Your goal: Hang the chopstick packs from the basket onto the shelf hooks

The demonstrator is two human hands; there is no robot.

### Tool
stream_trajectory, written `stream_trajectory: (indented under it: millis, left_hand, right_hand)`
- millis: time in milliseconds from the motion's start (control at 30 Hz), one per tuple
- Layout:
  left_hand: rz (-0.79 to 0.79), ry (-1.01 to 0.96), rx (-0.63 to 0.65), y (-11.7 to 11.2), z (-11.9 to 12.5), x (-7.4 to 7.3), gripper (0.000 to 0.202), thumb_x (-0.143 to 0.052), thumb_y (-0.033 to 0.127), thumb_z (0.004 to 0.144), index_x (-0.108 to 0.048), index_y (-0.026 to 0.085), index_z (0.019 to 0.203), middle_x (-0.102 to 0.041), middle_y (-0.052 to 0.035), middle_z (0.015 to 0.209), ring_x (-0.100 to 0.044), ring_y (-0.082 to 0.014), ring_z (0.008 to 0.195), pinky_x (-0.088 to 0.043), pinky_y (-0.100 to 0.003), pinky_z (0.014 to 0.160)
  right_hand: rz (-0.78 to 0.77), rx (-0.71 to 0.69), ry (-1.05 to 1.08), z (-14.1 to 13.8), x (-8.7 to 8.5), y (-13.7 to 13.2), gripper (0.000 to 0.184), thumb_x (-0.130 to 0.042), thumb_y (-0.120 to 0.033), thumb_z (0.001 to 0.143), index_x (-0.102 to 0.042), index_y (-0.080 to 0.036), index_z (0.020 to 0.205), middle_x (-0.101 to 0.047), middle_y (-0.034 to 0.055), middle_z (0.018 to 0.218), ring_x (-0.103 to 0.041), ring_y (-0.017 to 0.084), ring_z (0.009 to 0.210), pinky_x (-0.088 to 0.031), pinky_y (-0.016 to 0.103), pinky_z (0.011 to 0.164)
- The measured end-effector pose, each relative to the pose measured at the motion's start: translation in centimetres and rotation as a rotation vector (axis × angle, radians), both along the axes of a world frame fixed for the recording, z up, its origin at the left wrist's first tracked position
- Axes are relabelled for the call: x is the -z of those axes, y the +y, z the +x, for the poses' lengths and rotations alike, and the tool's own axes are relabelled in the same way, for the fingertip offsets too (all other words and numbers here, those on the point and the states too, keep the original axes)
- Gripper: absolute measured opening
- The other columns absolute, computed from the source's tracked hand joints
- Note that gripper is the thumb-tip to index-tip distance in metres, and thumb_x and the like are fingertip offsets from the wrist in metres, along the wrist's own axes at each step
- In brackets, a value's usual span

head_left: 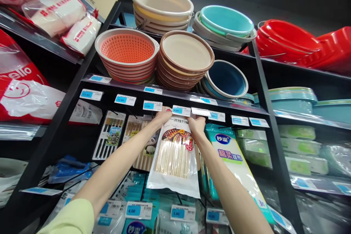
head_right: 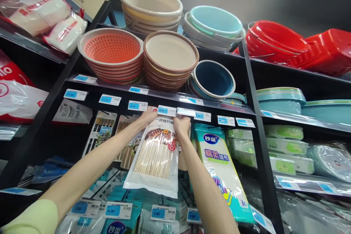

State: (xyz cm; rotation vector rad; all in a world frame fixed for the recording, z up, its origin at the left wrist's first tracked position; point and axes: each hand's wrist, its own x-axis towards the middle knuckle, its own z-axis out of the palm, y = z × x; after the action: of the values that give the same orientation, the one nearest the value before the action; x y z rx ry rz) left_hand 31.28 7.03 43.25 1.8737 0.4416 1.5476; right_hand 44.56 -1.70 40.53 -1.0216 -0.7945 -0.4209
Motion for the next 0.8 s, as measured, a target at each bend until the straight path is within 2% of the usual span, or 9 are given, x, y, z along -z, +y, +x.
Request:
stream_trajectory:
  millis: [133, 300, 367, 433, 533, 600, 667, 733, 800]
  left_hand:
    - [0.052, 0.019, 0.044, 0.4, 0.3, 0.3, 0.03, -0.077, 0.029, 0.07, -0.073, 0.02, 0.099, -0.073, -0.008, 0.09, -0.066, -0.027, 0.088, -0.046, -0.028, 0.067]
    - [0.121, 0.021, 0.065, 1.3, 0.7, 1.7, 0.028, -0.079, 0.034, 0.073, -0.075, 0.02, 0.097, -0.074, -0.0078, 0.092, -0.067, -0.0244, 0.088, -0.047, -0.027, 0.071]
    - [0.13, 0.009, 0.025, 1.8, 0.9, 1.9, 0.03, -0.078, 0.036, 0.075, -0.075, 0.02, 0.1, -0.073, -0.0101, 0.096, -0.066, -0.0246, 0.09, -0.048, -0.028, 0.074]
    - [0.143, -0.001, -0.045, 2.5, 1.2, 1.9, 0.031, -0.079, 0.036, 0.074, -0.074, 0.019, 0.1, -0.072, -0.0124, 0.1, -0.065, -0.0265, 0.094, -0.048, -0.031, 0.078]
    - [0.207, 0.01, -0.119, 3.7, 2.1, 1.5, 0.025, -0.08, 0.03, 0.072, -0.076, 0.018, 0.093, -0.071, -0.0131, 0.095, -0.063, -0.0279, 0.097, -0.047, -0.032, 0.083]
    - [0.267, 0.025, -0.14, 4.8, 3.1, 1.4, 0.015, -0.076, 0.025, 0.076, -0.077, 0.016, 0.088, -0.07, -0.0126, 0.088, -0.064, -0.0269, 0.094, -0.047, -0.031, 0.082]
    - [0.317, 0.036, -0.157, 5.9, 4.4, 1.6, 0.01, -0.07, 0.02, 0.081, -0.076, 0.015, 0.086, -0.07, -0.0118, 0.082, -0.065, -0.0249, 0.089, -0.047, -0.029, 0.08]
    - [0.344, 0.039, -0.187, 7.0, 5.9, 1.9, 0.012, -0.064, 0.015, 0.085, -0.076, 0.013, 0.088, -0.07, -0.0115, 0.08, -0.066, -0.0233, 0.083, -0.047, -0.028, 0.077]
    - [0.358, 0.045, -0.224, 7.9, 7.0, 2.2, 0.015, -0.06, 0.011, 0.087, -0.074, 0.011, 0.094, -0.071, -0.012, 0.081, -0.067, -0.0228, 0.083, -0.047, -0.027, 0.075]
  right_hand:
    - [-0.031, 0.096, -0.101, -0.3, 0.0, -0.7, 0.019, -0.074, -0.027, 0.06, -0.073, -0.017, 0.076, -0.075, 0.0161, 0.083, -0.07, 0.034, 0.082, -0.054, 0.033, 0.068]
    - [-0.12, 0.064, -0.149, 0.4, 0.7, -0.7, 0.03, -0.078, -0.044, 0.065, -0.073, -0.016, 0.076, -0.075, 0.0158, 0.081, -0.07, 0.033, 0.081, -0.054, 0.036, 0.072]
    - [-0.18, 0.113, -0.164, 0.4, 0.8, -0.1, 0.036, -0.075, -0.048, 0.071, -0.075, -0.015, 0.086, -0.076, 0.0171, 0.089, -0.071, 0.033, 0.086, -0.055, 0.037, 0.076]
    - [-0.264, 0.222, -0.18, 0.4, 0.8, 0.7, 0.041, -0.07, -0.046, 0.077, -0.074, -0.013, 0.101, -0.074, 0.0197, 0.1, -0.069, 0.035, 0.098, -0.053, 0.039, 0.084]
    - [-0.387, 0.329, -0.211, 0.4, 1.3, 1.6, 0.041, -0.062, -0.04, 0.086, -0.071, -0.01, 0.112, -0.071, 0.0245, 0.109, -0.065, 0.039, 0.11, -0.049, 0.043, 0.092]
    - [-0.446, 0.353, -0.235, 0.6, 2.3, 1.4, 0.038, -0.06, -0.035, 0.087, -0.069, -0.008, 0.113, -0.071, 0.0256, 0.108, -0.064, 0.04, 0.112, -0.047, 0.045, 0.093]
    - [-0.535, 0.406, -0.284, 0.9, 4.0, 0.2, 0.042, -0.063, -0.03, 0.085, -0.064, -0.009, 0.121, -0.071, 0.0239, 0.107, -0.064, 0.04, 0.111, -0.047, 0.045, 0.092]
    - [-0.662, 0.501, -0.401, 0.8, 6.2, -2.0, 0.05, -0.062, -0.029, 0.085, -0.055, -0.011, 0.131, -0.071, 0.0211, 0.109, -0.066, 0.038, 0.107, -0.047, 0.043, 0.089]
    - [-0.792, 0.572, -0.581, 0.2, 8.8, -4.8, 0.044, -0.057, -0.028, 0.089, -0.054, -0.014, 0.131, -0.07, 0.0181, 0.113, -0.067, 0.033, 0.104, -0.047, 0.038, 0.084]
